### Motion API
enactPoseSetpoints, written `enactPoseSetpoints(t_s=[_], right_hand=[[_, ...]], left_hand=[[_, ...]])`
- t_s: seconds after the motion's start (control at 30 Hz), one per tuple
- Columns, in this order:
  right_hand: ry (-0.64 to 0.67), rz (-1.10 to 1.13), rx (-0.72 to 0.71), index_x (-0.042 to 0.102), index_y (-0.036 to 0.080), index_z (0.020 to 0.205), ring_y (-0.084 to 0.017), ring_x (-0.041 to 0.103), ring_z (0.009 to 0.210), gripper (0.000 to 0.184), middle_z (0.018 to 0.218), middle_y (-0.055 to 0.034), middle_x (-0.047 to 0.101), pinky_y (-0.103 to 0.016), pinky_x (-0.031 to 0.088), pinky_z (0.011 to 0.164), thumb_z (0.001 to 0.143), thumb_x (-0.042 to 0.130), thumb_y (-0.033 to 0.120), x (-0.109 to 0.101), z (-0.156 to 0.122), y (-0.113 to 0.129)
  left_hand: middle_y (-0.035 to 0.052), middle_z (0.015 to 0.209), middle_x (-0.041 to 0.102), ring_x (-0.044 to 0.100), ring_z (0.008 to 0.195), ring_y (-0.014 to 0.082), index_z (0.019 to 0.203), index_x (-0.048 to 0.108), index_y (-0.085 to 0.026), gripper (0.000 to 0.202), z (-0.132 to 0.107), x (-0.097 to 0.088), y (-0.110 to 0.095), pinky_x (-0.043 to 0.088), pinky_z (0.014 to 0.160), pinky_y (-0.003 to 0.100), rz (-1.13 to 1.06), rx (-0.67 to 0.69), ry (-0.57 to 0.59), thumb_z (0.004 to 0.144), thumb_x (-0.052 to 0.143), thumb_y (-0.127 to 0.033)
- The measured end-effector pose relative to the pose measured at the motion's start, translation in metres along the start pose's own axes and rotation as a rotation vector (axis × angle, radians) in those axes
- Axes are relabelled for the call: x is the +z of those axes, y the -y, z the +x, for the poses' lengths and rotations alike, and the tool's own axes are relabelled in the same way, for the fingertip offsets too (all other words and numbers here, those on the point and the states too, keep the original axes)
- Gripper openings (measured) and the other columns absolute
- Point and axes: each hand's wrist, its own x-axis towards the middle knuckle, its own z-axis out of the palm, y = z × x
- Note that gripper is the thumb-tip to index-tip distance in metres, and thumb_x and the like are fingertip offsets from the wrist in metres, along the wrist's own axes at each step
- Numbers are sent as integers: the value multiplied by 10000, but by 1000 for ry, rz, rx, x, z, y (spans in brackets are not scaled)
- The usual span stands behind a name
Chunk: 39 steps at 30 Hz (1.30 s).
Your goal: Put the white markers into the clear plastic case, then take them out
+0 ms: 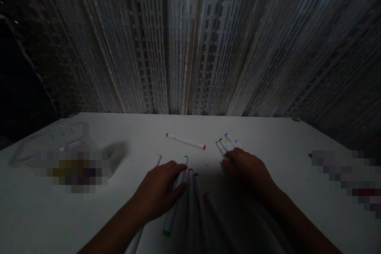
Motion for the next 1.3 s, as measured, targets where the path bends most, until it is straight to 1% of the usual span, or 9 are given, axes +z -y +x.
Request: enactPoseSetpoints(t_s=[0.13,0.23,0.33,0.5,0.8,0.93,1.1,1.23,1.3], right_hand=[[11,30,-17,595,170,976,-200,579,857,258,1000,-93,601,-284,410,673,813,427,277,-1,0,-1],[37,3,-18,615,166,904,-191,581,821,240,976,-98,607,-274,405,648,813,422,275,-1,0,-2],[41,-41,-6,618,156,835,-181,583,758,274,937,-108,615,-273,397,610,832,373,278,0,1,-3],[72,-35,0,598,169,940,-196,592,765,275,928,-104,630,-294,407,620,823,372,273,2,1,-2],[113,-37,18,558,142,1060,-239,598,862,323,972,-131,641,-333,423,680,789,398,217,2,0,-1],[124,-46,28,542,127,1084,-247,597,875,335,981,-144,638,-336,420,687,800,399,230,2,-1,-1],[101,-35,-11,470,159,1166,-238,598,864,382,984,-122,639,-314,409,659,808,423,284,3,-1,0],[122,-32,-36,476,181,1143,-231,597,847,356,970,-100,638,-301,401,645,805,436,283,3,-1,0],[81,-23,-41,469,178,1151,-233,586,869,362,1006,-103,620,-303,401,656,806,436,283,3,-1,0]], left_hand=[[34,932,583,549,808,217,1137,502,-247,350,0,-1,-1,434,697,360,-1,-5,7,788,513,-277],[35,944,583,548,826,217,1137,505,-247,344,0,-2,-1,433,712,359,-5,-6,4,796,514,-289],[38,963,582,546,839,217,1133,505,-251,341,1,-1,0,433,728,363,-12,0,-3,793,516,-284],[43,941,588,548,826,229,1129,511,-246,341,1,0,0,437,714,378,-1,-3,0,791,516,-288],[47,980,586,549,856,234,1128,512,-247,346,0,0,0,434,742,395,-32,2,-5,783,516,-273],[49,968,586,549,843,232,1124,514,-245,331,0,1,2,434,730,388,-38,15,-3,795,510,-285],[48,952,586,547,833,232,1132,508,-243,343,1,1,2,429,718,379,-24,9,-15,791,518,-271],[48,958,587,549,841,224,1131,508,-243,342,0,2,2,426,725,366,-34,16,-20,791,523,-274],[43,947,587,549,838,221,1121,514,-242,338,-1,3,2,425,722,357,-48,27,-43,784,531,-268]])
